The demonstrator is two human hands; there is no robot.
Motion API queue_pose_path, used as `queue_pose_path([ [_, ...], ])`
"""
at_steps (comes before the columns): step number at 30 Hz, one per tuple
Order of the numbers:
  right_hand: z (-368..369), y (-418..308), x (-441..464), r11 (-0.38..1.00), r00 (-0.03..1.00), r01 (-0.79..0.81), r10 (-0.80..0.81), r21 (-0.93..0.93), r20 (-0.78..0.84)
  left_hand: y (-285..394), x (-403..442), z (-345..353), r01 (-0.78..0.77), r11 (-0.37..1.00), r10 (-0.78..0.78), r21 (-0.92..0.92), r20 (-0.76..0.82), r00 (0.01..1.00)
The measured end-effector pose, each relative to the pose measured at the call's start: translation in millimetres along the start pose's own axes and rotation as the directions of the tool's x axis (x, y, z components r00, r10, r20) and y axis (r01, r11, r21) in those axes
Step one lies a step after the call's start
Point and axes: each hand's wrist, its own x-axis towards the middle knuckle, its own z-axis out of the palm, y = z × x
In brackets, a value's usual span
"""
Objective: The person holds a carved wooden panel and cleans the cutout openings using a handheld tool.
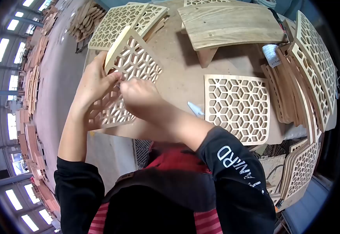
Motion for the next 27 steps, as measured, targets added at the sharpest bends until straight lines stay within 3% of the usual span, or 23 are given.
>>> queue_pose_path([
  [3, -13.8, 0.4, -27.5, 0.998, 1.0, 0.02, -0.019, -0.059, 0.014, 12.2, -3.1, -4.4, 0.132, 0.989, -0.128, -0.062, 0.069, 0.989],
  [4, -29.3, -2.0, -35.9, 0.995, 0.992, -0.028, 0.039, -0.093, 0.12, 8.3, -2.2, -2.8, 0.13, 0.981, -0.122, -0.147, 0.064, 0.99],
  [7, -60.6, -21.9, -47.0, 0.969, 0.944, -0.245, 0.238, 0.003, 0.23, 1.2, -1.1, 0.1, -0.025, 1.0, 0.025, -0.016, 0.004, 1.0],
  [8, -51.0, -17.4, -44.9, 0.98, 0.962, -0.198, 0.191, 0.019, 0.195, -4.8, -1.2, 3.4, -0.085, 0.996, 0.086, 0.014, -0.05, 0.995],
  [9, -41.4, -12.9, -42.8, 0.988, 0.977, -0.15, 0.143, 0.032, 0.159, -3.4, 1.0, 1.9, 0.056, 0.991, -0.05, -0.126, 0.045, 0.998],
  [11, -16.9, -7.6, -23.2, 0.989, 0.986, -0.125, 0.114, 0.084, 0.124, 1.0, -3.9, 4.7, -0.048, 0.998, 0.049, 0.049, -0.026, 0.998],
  [15, -15.8, -8.8, -28.7, 0.987, 0.992, -0.099, 0.088, 0.128, 0.096, 10.2, -2.8, -0.2, 0.099, 0.993, -0.096, -0.058, 0.042, 0.994],
  [18, -44.1, -15.7, -56.8, 0.987, 0.97, -0.146, 0.156, -0.062, 0.189, 6.2, 0.8, 0.0, 0.06, 0.996, -0.059, -0.069, 0.013, 0.998],
  [21, -23.9, -9.9, -55.7, 0.984, 0.999, -0.026, 0.022, -0.174, -0.027, 0.2, -1.4, 3.0, -0.019, 0.999, 0.019, 0.031, -0.017, 1.0],
  [22, -21.7, -8.4, -46.5, 0.983, 0.992, 0.075, -0.091, -0.166, -0.089, 7.5, -4.4, 2.5, 0.029, 0.996, -0.03, 0.08, 0.005, 1.0],
  [24, -20.8, -9.5, -28.7, 0.968, 0.958, 0.223, -0.239, -0.115, -0.156, 1.4, -2.4, 2.4, 0.008, 1.0, -0.008, 0.029, -0.005, 1.0],
  [26, -5.6, -1.6, -25.5, 0.966, 0.931, 0.25, -0.258, -0.063, -0.258, -2.4, -2.6, 2.7, 0.011, 0.997, -0.01, -0.083, 0.004, 1.0],
  [27, -9.9, -3.8, -29.4, 0.986, 0.971, 0.168, -0.168, -0.016, -0.171, -1.0, -2.2, 1.0, 0.021, 0.999, -0.02, -0.047, 0.009, 1.0],
])
